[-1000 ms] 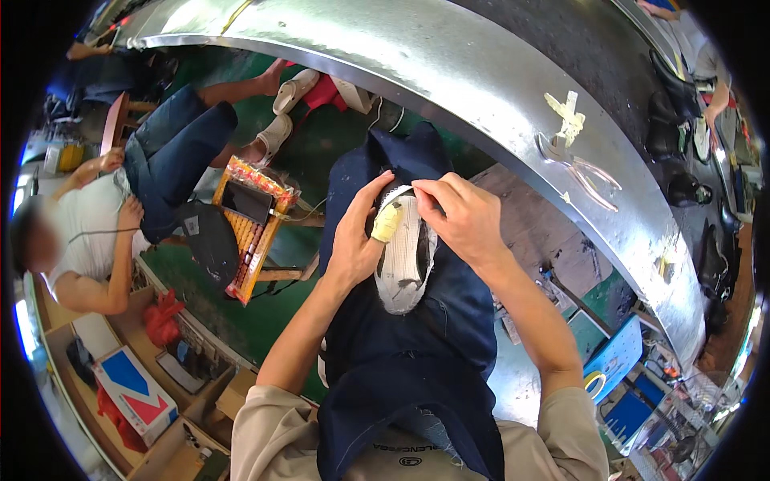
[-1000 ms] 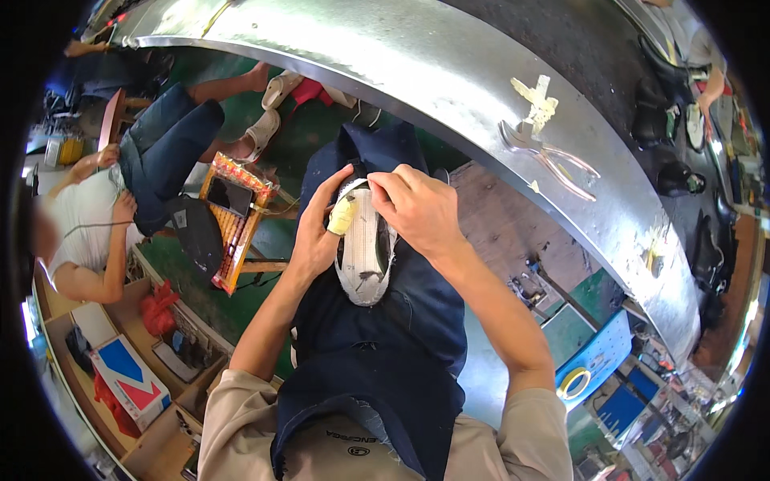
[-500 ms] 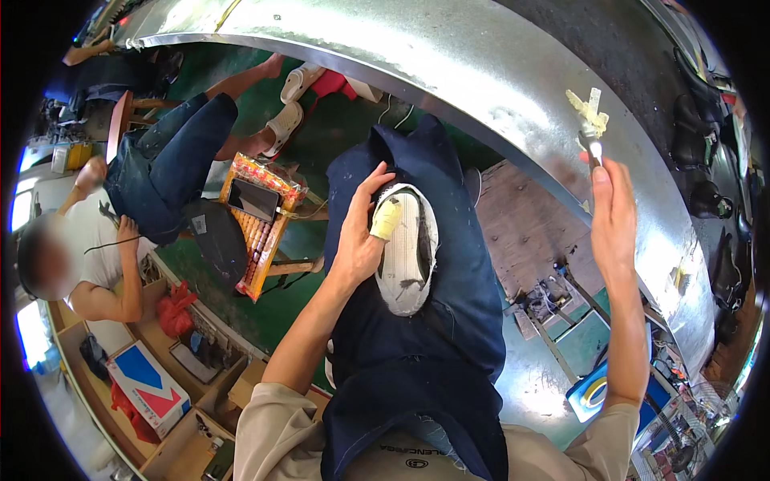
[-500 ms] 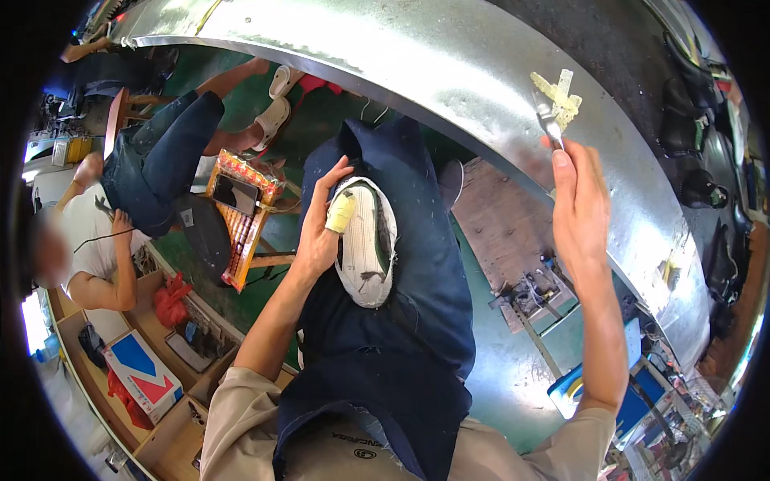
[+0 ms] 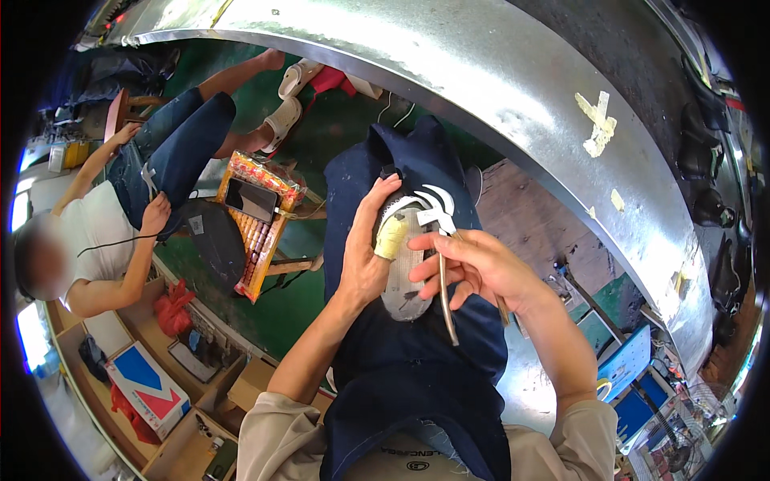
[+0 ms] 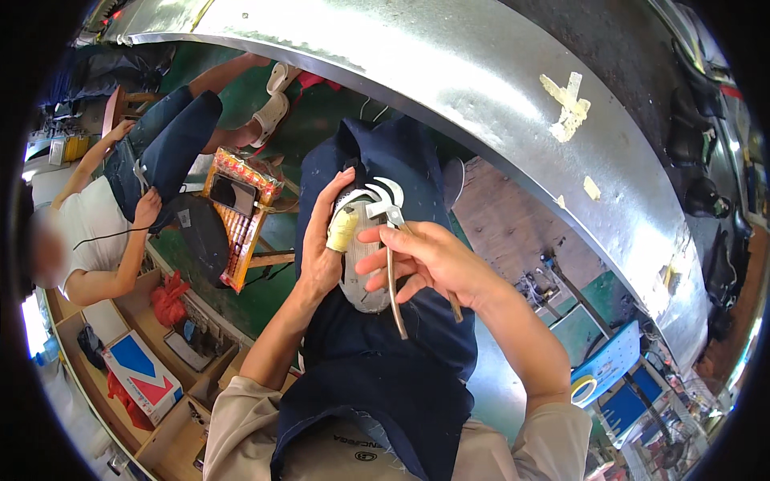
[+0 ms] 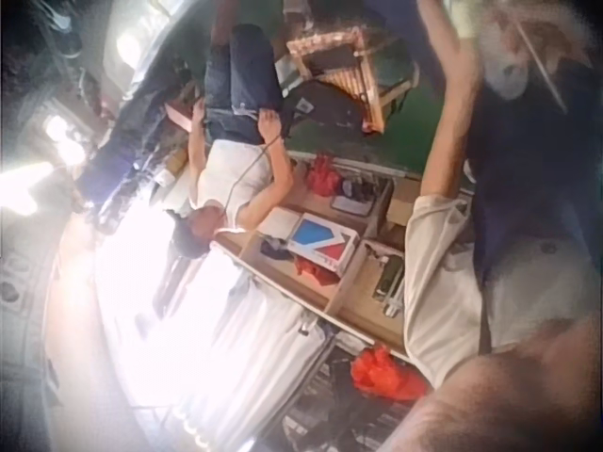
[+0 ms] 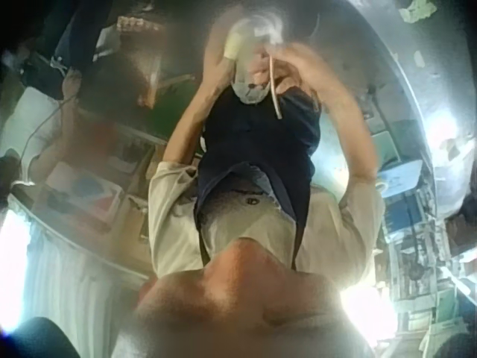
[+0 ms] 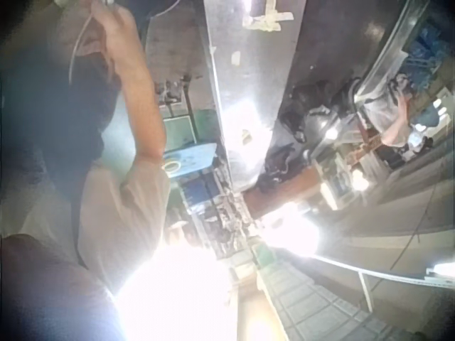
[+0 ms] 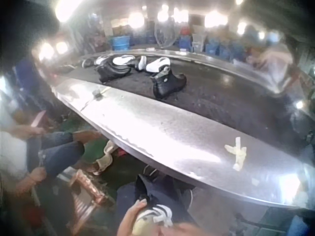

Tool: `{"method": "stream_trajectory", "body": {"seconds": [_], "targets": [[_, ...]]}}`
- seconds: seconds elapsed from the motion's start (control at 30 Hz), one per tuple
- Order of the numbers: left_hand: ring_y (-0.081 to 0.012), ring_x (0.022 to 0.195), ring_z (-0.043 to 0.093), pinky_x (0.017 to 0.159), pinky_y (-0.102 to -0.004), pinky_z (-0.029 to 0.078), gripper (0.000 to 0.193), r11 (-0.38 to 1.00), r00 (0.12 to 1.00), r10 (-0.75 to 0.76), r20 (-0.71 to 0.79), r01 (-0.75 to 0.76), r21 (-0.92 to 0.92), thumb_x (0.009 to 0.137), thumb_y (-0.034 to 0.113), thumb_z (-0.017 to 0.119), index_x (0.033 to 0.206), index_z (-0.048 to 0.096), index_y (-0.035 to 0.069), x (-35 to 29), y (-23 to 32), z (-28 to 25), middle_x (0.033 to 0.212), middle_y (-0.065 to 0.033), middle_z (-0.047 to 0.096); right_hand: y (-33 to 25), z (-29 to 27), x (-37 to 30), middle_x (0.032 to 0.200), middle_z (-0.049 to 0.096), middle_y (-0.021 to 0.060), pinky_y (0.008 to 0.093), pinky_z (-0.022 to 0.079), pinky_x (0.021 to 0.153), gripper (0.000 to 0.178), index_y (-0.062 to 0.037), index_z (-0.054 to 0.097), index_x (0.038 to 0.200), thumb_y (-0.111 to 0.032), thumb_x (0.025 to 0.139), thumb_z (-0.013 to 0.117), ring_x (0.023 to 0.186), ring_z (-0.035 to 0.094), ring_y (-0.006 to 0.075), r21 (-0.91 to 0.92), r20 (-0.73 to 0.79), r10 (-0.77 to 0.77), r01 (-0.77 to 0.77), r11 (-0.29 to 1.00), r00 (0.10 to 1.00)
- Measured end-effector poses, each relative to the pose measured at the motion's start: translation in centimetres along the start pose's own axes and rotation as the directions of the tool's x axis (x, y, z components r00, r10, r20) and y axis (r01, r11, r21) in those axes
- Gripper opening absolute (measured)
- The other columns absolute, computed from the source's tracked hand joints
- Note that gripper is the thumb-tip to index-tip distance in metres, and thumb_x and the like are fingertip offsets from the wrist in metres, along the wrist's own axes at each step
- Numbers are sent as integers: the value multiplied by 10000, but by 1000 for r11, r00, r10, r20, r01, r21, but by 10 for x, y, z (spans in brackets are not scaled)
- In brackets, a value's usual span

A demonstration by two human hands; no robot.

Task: The recorder is using pliers to pull and secure the upper material of a shoe around a last, repeating the process for multiple shoes on a production line.

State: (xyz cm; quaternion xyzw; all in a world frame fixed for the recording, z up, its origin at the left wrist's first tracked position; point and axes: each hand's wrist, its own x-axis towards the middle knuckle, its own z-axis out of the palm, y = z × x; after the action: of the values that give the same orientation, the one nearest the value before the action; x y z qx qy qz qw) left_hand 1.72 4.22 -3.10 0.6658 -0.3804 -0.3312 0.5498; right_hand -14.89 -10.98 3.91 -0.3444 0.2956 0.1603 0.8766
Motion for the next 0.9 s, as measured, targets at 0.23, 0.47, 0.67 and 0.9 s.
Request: {"method": "stream_trajectory", "body": {"seconds": [0.23,0.47,0.67,0.9], "targets": [[-349,1544,323,1247,-447,260,521,999,998,45,-35,-45,-1,1016,202,580,1494,484,21,2,2,4,1561,-177,478,11,13,-2,1098,738,140,279,585,688,515,-21,524,1436,-410,1104,464,921,746,183,-34,-90,-27,24,999,996],[-313,1490,427,1223,-414,315,472,999,992,7,-126,-13,-43,971,75,634,1430,556,-3,1,-2,15,1506,-171,548,60,23,25,779,692,179,433,523,595,357,9,540,1081,-348,1072,553,675,704,284,-480,-342,-319,127,868,884],[-245,1375,520,1178,-358,373,430,980,986,-59,-157,28,-195,954,8,582,1383,570,-9,2,-10,14,1436,-138,571,50,24,13,1015,746,195,401,599,729,457,22,508,1333,-371,1101,485,927,756,262,-315,-290,-221,125,941,931],[-291,1370,520,1177,-397,370,415,992,993,7,-119,-22,-126,947,87,616,1351,586,-3,5,-3,15,1415,-162,578,11,-2,-1,1165,722,168,344,612,752,504,-16,455,1469,-373,1113,457,997,747,236,47,43,-19,17,999,999]]}}
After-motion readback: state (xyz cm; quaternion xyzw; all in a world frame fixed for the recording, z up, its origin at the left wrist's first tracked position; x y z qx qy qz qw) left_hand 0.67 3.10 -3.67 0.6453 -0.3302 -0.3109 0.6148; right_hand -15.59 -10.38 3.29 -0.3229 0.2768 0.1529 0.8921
